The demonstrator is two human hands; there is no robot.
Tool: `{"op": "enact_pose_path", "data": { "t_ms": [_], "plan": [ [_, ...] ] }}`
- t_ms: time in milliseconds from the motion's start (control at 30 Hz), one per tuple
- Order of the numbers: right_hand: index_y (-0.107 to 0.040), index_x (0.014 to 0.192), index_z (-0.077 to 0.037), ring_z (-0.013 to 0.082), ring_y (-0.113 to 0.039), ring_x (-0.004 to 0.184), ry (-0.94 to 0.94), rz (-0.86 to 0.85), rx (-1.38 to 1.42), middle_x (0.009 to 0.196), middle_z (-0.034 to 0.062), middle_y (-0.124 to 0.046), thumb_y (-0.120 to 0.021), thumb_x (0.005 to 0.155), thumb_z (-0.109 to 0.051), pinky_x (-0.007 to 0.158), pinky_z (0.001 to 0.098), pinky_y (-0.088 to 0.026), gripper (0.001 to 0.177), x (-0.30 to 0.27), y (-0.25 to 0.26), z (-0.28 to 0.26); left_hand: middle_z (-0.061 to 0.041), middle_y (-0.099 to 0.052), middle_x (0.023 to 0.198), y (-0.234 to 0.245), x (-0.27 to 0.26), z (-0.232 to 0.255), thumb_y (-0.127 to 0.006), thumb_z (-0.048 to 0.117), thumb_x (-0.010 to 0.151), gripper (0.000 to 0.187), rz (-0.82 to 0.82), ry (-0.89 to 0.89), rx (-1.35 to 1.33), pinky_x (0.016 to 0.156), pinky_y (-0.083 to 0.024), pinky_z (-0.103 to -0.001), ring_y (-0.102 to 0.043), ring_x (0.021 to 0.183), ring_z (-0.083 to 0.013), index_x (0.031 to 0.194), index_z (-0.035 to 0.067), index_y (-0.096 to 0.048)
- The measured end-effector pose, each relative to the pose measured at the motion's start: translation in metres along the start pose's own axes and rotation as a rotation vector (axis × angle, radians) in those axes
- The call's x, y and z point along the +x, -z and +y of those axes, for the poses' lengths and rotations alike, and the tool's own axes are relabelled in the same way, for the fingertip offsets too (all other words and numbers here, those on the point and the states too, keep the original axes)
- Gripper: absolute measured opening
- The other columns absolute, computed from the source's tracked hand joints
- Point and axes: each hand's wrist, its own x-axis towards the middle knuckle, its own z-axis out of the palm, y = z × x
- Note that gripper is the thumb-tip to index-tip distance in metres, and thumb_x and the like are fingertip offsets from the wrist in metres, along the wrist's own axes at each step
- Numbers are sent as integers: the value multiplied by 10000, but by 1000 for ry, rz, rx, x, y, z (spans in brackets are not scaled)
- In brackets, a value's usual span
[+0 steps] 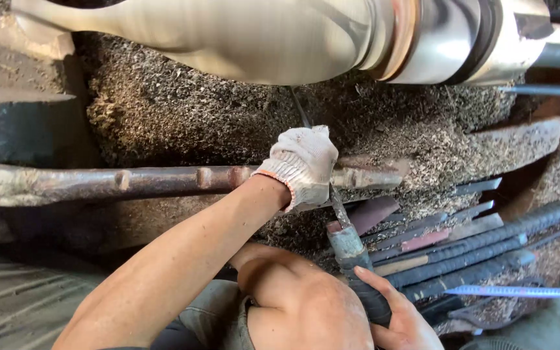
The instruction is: The person uses a chisel to shape a rotating wooden piece mounted on a lathe. They hold the tool with both hands, guiding it along the spinning wood to remove shavings and refine the surface.
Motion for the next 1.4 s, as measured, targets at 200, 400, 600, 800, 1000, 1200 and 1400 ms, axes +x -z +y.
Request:
{"op": "enact_pose_path", "data": {
  "t_ms": [200, 400, 600, 800, 1000, 1200, 1400],
  "plan": [
    [-360, 1602, -171, 218, -671, 1206, 111, 49, -367, 1313, 171, -724, -706, 755, 162, 1080, 385, -464, 974, -5, -36, -40, -250, -683, 997, 5, -2, 1, -752, 147, 681, 274, -13, -9, 38, 801, -595, -442, -717, 937, -384, 908, -5, -755],
    [-373, 1601, -151, 203, -657, 1234, 190, 75, -435, 1324, 163, -718, -731, 775, 144, 1097, 369, -459, 948, -3, -54, -25, -245, -702, 991, 14, -4, 4, -740, 126, 677, 246, -72, -34, 36, 824, -590, -444, -716, 956, -388, 893, 12, -762],
    [-387, 1598, -152, 170, -615, 1285, 268, 151, -520, 1358, 137, -706, -747, 756, 149, 1114, 351, -426, 963, -6, -100, -11, -237, -713, 1008, 19, 2, 1, -733, 112, 697, 259, -203, -35, 46, 844, -598, -434, -725, 980, -374, 936, 18, -765],
    [-461, 1523, -64, 335, -647, 1207, 158, 279, 442, 1361, 228, -668, -686, 751, 31, 1019, 510, -486, 810, -7, -138, 6, -237, -669, 1096, 19, 6, -2, -775, 154, 675, 340, -169, -149, 64, 840, -581, -436, -702, 999, -381, 982, 10, -746],
    [-419, 1539, -61, 242, -617, 1254, 448, 241, -155, 1381, 188, -638, -693, 770, 198, 1074, 403, -481, 857, 4, -145, 27, -226, -699, 1080, 37, -2, 4, -757, 152, 699, 313, -297, -146, 133, 873, -584, -426, -714, 1027, -363, 990, 36, -759],
    [-368, 1564, -77, 244, -623, 1233, 428, 198, -52, 1366, 174, -636, -651, 786, 196, 1044, 409, -502, 872, 16, -147, 38, -225, -701, 1066, 29, 1, -2, -758, 114, 688, 438, -230, -125, 53, 881, -575, -438, -691, 1052, -392, 1114, 44, -685],
    [-322, 1582, -112, 267, -623, 1212, 468, 160, 137, 1400, 172, -606, -628, 807, 188, 1017, 430, -488, 885, 16, -165, 41, -247, -554, 1259, 14, -13, -11, -792, 87, 640, 664, -24, -334, -21, 805, -562, -482, -664, 962, -410, 1267, 68, -574]
  ]
}}
